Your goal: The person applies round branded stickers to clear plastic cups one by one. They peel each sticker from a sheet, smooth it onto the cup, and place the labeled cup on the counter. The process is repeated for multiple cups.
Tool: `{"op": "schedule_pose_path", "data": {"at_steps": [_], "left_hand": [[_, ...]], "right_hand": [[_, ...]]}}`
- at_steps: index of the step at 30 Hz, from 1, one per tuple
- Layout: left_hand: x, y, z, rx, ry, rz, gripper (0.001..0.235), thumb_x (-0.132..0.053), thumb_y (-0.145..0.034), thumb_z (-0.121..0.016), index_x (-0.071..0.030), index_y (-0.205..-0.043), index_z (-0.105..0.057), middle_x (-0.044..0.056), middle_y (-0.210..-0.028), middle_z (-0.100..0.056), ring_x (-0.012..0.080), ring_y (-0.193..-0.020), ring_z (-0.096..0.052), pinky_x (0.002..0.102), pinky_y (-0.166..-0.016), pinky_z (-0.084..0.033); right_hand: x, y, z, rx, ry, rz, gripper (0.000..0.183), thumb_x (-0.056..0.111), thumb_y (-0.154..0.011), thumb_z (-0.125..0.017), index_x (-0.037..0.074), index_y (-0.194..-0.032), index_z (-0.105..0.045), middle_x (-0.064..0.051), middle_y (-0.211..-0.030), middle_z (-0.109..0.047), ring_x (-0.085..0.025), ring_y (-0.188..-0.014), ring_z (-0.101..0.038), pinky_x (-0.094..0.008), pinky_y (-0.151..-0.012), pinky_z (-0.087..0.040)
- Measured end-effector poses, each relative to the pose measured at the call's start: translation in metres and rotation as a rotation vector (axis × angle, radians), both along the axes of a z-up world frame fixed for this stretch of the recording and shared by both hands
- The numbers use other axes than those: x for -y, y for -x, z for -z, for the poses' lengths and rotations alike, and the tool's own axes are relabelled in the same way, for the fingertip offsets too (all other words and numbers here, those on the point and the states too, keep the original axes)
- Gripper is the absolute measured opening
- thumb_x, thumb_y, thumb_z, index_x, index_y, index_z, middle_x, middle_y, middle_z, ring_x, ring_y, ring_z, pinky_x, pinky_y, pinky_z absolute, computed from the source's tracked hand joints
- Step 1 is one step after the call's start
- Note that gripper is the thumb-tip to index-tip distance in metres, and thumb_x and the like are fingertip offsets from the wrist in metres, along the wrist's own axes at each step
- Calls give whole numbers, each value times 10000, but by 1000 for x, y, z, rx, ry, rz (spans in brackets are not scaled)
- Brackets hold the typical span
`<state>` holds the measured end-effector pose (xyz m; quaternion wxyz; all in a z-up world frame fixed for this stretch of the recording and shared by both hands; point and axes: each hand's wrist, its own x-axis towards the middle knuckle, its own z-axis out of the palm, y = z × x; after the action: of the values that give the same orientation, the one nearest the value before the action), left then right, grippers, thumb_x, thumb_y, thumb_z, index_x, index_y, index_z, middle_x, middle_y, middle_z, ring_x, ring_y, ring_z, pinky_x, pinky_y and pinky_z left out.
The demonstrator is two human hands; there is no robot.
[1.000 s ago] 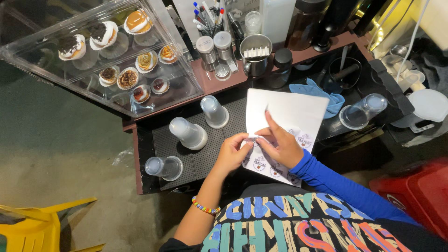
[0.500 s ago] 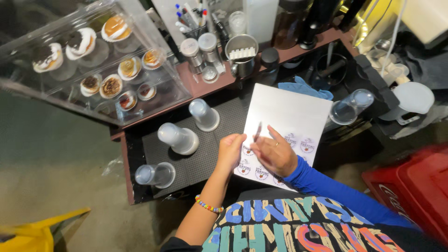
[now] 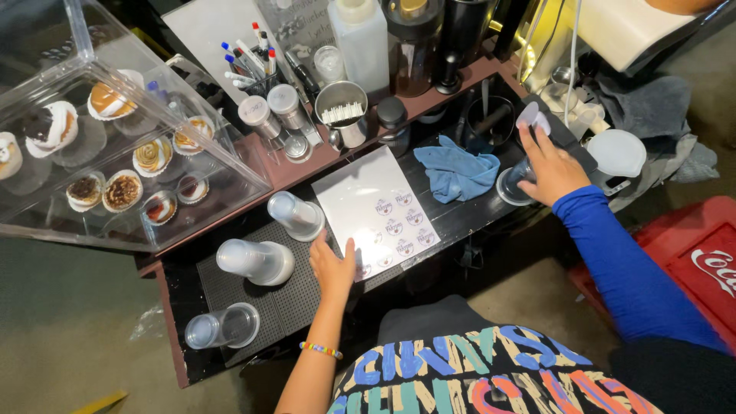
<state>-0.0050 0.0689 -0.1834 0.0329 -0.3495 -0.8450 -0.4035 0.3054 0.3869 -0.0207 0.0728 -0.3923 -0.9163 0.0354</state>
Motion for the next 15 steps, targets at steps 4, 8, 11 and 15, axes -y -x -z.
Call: {"op": "schedule_pose_path", "data": {"at_steps": [4,8,11,15], "left_hand": [[-21,-35,-29,482,151,303,536,-402,-915,-707,-66,-1322,-614,170,-1212,-695,296,-1161,-652,410,-1023,-512],[-45,-83,-69,1559,-168,698,681,-520,-943,-594,-179,-1504,-410,123,-1426,-611,276,-1288,-606,463,-1034,-496],[-56,-78,-105,1671,-639,691,723,-513,-948,-607,-196,-1537,-330,189,-1448,-546,337,-1288,-582,515,-1036,-493],[-42,-48,-142,1488,-683,642,651,-457,-972,-627,-153,-1466,-331,290,-1430,-534,401,-1295,-580,557,-1045,-499]], "right_hand": [[33,-1,-20,-316,-120,-72,1191,178,-693,-858,92,-1671,-184,-250,-1599,-412,-484,-1277,-536,-477,-1073,-463],[126,27,-40,-759,-321,-250,1167,245,-568,-968,150,-1540,-330,-301,-1468,-418,-469,-1232,-570,-489,-1073,-462],[175,34,-53,-870,103,-566,1390,331,-585,-976,65,-1590,-53,-324,-1430,-447,-339,-1170,-634,-423,-1047,-501],[164,28,-74,-1114,287,-369,1275,26,-806,-812,115,-1679,114,-156,-1211,-654,-254,-1093,-654,-416,-1126,-478]]}}
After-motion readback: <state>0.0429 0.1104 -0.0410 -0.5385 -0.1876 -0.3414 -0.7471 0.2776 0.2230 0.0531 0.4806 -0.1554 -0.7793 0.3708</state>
